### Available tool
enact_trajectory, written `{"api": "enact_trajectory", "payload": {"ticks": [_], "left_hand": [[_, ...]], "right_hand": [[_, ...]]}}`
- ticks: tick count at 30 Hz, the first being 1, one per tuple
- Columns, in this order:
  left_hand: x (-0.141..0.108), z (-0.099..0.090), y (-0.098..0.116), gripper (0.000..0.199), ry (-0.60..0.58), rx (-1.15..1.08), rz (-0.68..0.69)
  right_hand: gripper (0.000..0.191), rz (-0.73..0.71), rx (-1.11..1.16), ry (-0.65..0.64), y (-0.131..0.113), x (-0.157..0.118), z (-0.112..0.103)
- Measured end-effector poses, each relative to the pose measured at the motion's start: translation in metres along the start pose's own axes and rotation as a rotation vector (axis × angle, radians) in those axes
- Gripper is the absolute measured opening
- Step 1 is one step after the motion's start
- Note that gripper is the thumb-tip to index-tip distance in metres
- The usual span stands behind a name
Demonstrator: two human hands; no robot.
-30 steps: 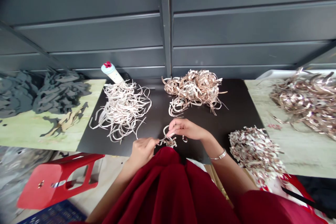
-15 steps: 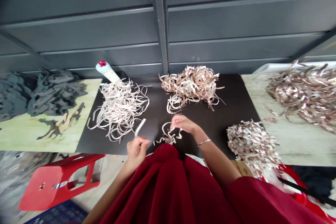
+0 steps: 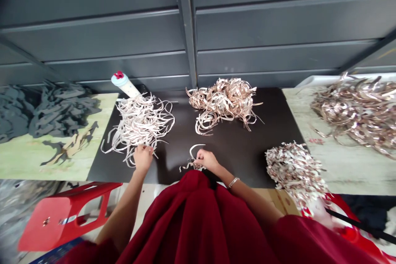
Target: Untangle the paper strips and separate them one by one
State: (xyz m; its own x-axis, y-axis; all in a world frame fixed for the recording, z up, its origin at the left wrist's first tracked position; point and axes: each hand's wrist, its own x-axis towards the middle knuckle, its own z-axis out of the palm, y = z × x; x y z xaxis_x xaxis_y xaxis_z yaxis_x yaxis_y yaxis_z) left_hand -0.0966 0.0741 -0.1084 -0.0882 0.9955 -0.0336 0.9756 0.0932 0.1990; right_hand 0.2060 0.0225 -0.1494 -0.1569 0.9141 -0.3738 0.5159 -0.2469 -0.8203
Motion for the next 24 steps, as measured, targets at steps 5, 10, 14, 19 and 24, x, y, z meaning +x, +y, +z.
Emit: {"api": "enact_trajectory", "payload": {"ticks": [5, 10, 14, 19, 24], "left_hand": [[0.003, 0.006, 0.016, 0.037, -0.086, -0.018, 0.034], [-0.015, 0.038, 0.077, 0.031, -0.32, -0.162, 0.18], [-0.021, 0.075, 0.119, 0.029, -0.461, -0.23, 0.073], [-0.012, 0.088, 0.127, 0.026, -0.483, -0.334, -0.051], [-0.001, 0.066, 0.113, 0.017, -0.29, -0.538, -0.096]], "right_hand": [[0.008, 0.053, -0.068, -0.036, 0.018, -0.008, 0.006], [0.009, 0.091, -0.202, -0.053, 0.026, -0.009, 0.013], [0.013, 0.094, -0.329, -0.112, 0.024, -0.006, 0.021], [0.021, 0.171, -0.451, -0.147, 0.023, -0.009, 0.019], [0.026, 0.279, -0.441, -0.217, 0.019, -0.003, 0.021]]}}
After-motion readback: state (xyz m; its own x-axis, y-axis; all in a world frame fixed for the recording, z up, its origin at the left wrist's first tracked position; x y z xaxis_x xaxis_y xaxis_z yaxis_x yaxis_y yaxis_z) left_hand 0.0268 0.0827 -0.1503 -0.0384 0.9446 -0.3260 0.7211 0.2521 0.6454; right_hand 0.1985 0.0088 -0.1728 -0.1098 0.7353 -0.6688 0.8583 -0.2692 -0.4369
